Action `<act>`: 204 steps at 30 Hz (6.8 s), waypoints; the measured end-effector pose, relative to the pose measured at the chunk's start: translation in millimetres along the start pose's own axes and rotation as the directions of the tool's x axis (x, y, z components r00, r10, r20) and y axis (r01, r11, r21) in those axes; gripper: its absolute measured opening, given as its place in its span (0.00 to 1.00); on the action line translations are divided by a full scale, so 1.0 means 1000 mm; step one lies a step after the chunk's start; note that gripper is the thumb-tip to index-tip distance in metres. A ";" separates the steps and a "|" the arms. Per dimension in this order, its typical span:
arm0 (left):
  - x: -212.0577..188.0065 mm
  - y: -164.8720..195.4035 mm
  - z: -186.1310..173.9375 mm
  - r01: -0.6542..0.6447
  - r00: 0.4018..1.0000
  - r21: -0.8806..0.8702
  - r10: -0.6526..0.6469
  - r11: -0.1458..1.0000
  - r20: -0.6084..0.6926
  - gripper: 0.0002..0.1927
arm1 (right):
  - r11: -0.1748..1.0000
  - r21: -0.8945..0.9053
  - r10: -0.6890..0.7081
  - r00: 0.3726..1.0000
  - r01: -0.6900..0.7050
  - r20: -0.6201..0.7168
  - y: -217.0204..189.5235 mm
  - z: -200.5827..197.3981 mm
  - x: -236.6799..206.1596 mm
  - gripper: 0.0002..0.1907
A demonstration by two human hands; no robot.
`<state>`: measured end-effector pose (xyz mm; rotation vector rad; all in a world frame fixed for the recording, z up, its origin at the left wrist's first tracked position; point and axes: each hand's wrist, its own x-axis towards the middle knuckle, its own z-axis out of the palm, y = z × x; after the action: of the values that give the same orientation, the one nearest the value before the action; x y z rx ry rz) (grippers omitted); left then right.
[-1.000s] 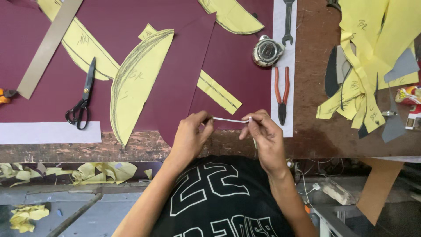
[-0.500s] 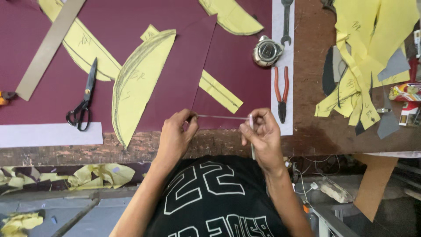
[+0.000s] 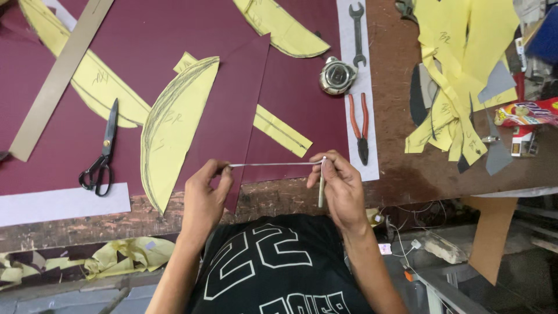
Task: The person cuts long strips from yellow pattern paper with scissors, traces a curved pattern piece onto maroon material with chalk, and cuts along the marked line. They handle a white strip of backing material, reposition pattern pieces, and use pliers to hold the material while cutting.
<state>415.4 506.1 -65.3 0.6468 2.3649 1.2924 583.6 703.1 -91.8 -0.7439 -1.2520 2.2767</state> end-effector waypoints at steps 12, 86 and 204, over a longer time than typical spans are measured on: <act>-0.013 -0.017 -0.005 0.155 0.987 0.033 -0.154 0.987 -0.034 0.10 | 0.996 -0.002 0.085 0.995 -0.085 -0.058 0.013 -0.010 0.005 0.05; -0.079 -0.113 -0.091 0.287 0.844 -0.230 -0.359 0.930 -0.399 0.08 | 0.970 0.078 0.201 0.937 -0.231 0.284 0.046 -0.007 0.011 0.09; 0.066 -0.182 -0.014 -0.667 0.711 0.580 0.167 0.467 0.683 0.75 | 0.032 -0.999 -0.173 0.985 0.023 0.017 0.217 0.134 -0.057 0.19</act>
<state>314.3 446.0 -220.0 1.7466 2.2062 -0.0605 516.6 477.1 -204.6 -1.0863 -2.7387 0.7497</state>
